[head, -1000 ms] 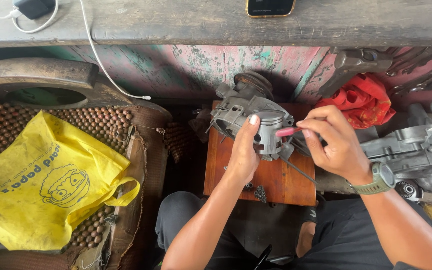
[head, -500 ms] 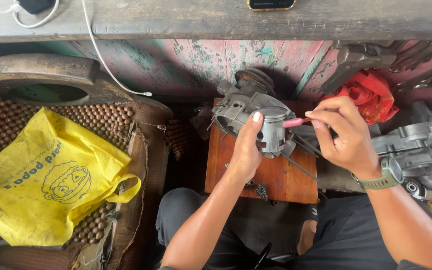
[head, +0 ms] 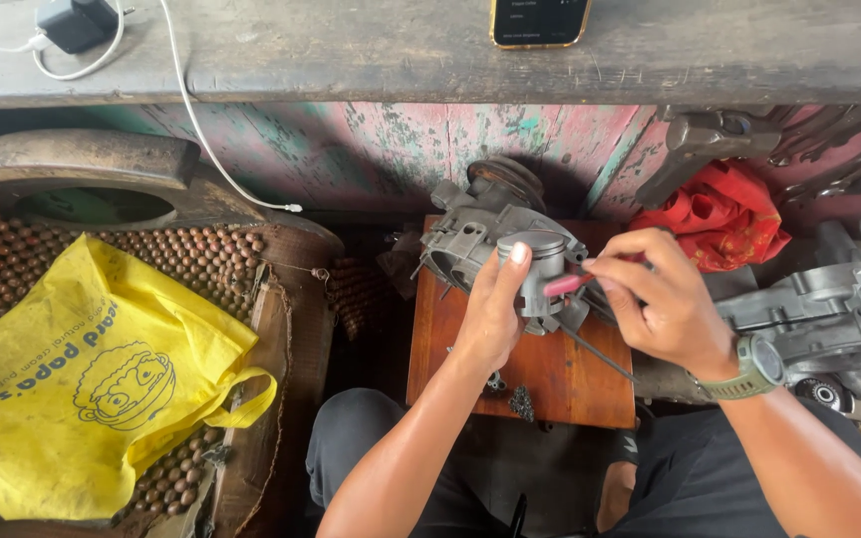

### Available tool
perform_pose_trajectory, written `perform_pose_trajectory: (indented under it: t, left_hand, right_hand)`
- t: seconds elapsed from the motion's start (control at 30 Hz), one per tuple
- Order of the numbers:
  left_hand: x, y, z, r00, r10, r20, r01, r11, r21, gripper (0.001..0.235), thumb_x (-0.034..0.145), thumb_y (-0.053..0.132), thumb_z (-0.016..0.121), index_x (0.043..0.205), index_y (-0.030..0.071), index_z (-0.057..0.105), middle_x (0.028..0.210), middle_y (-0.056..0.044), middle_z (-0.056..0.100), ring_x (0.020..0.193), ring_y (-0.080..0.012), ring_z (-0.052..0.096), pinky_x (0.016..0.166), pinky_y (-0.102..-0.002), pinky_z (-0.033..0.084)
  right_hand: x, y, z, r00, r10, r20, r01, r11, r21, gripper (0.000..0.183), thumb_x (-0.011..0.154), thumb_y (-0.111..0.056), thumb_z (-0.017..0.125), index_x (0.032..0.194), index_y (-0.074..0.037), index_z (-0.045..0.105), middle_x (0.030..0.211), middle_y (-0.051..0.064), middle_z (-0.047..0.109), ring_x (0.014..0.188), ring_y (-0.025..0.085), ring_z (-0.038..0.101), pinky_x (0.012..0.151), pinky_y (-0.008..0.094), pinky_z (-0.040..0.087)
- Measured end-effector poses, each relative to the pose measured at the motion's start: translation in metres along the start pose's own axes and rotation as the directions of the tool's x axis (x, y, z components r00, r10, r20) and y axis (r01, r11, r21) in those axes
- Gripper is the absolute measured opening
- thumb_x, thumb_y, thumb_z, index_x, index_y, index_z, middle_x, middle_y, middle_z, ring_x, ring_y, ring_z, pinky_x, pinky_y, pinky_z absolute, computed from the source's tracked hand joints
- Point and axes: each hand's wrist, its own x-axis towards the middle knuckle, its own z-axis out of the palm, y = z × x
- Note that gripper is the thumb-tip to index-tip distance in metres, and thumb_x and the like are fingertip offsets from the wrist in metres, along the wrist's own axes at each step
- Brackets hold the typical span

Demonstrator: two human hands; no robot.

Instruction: The person is meticulously cleaning the ring grooves of a motorcycle piston using a small specialized scrubbing tool.

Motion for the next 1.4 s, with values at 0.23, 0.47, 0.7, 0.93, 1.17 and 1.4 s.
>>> perform_pose_trajectory:
  t: [0.23, 0.47, 0.7, 0.93, 1.17, 1.4]
  left_hand:
    - [0.010, -0.024, -0.003, 0.972, 0.219, 0.078, -0.204, 0.964, -0.169, 0.056, 0.100, 0.045, 0.062, 0.132, -0.001, 0.052, 0.103, -0.025, 0.068, 0.091, -0.0297, 0.073, 0.077, -0.045, 0.065]
    - [0.002, -0.016, -0.005, 0.984, 0.156, 0.086, -0.143, 0.980, -0.141, 0.050, 0.097, 0.044, 0.063, 0.129, 0.006, 0.053, 0.105, -0.016, 0.068, 0.092, -0.0255, 0.071, 0.076, -0.042, 0.062]
    - [-0.004, -0.008, -0.002, 0.988, 0.102, 0.114, -0.093, 0.992, -0.087, 0.047, 0.098, 0.045, 0.059, 0.127, 0.008, 0.056, 0.113, -0.011, 0.068, 0.100, -0.0237, 0.067, 0.077, -0.040, 0.061]
    - [-0.002, -0.013, -0.001, 0.975, 0.166, 0.148, -0.150, 0.982, -0.112, 0.050, 0.097, 0.049, 0.061, 0.123, 0.006, 0.055, 0.110, -0.015, 0.067, 0.087, -0.0278, 0.068, 0.071, -0.040, 0.058]
    - [-0.004, -0.011, 0.000, 0.977, 0.138, 0.160, -0.121, 0.987, -0.108, 0.060, 0.098, 0.054, 0.054, 0.125, 0.001, 0.062, 0.105, -0.015, 0.070, 0.088, -0.0268, 0.069, 0.071, -0.039, 0.059]
    - [-0.003, -0.015, -0.003, 0.961, 0.166, 0.220, -0.145, 0.984, -0.105, 0.053, 0.104, 0.047, 0.053, 0.126, -0.001, 0.062, 0.104, -0.015, 0.071, 0.090, -0.0254, 0.070, 0.079, -0.038, 0.059]
  right_hand:
    - [-0.003, 0.011, 0.004, 0.988, 0.010, -0.153, -0.018, 0.999, -0.052, 0.014, 0.102, -0.003, 0.062, 0.105, -0.005, 0.075, 0.102, 0.013, 0.067, 0.084, 0.031, 0.063, 0.076, 0.042, 0.054]
    - [-0.007, 0.007, -0.004, 0.995, -0.013, -0.094, 0.006, 0.997, -0.072, 0.015, 0.102, -0.001, 0.060, 0.110, -0.003, 0.072, 0.105, 0.016, 0.065, 0.088, 0.032, 0.061, 0.079, 0.041, 0.051]
    - [-0.011, 0.002, -0.007, 1.000, -0.024, -0.016, 0.022, 0.993, -0.119, 0.019, 0.103, 0.003, 0.058, 0.116, -0.004, 0.069, 0.110, 0.017, 0.063, 0.088, 0.029, 0.059, 0.082, 0.040, 0.046]
    - [-0.010, 0.005, -0.012, 0.998, -0.015, -0.061, 0.010, 0.995, -0.095, 0.016, 0.103, 0.005, 0.057, 0.114, 0.003, 0.069, 0.108, 0.021, 0.061, 0.093, 0.033, 0.059, 0.087, 0.043, 0.047]
    - [-0.011, 0.006, -0.012, 0.999, -0.017, -0.041, 0.012, 0.993, -0.115, 0.016, 0.103, 0.004, 0.058, 0.115, 0.001, 0.069, 0.108, 0.020, 0.061, 0.093, 0.033, 0.059, 0.084, 0.042, 0.048]
    - [-0.010, 0.000, -0.012, 0.999, -0.024, -0.026, 0.021, 0.993, -0.119, 0.017, 0.104, 0.001, 0.058, 0.117, -0.001, 0.069, 0.109, 0.018, 0.062, 0.092, 0.031, 0.060, 0.084, 0.042, 0.048]
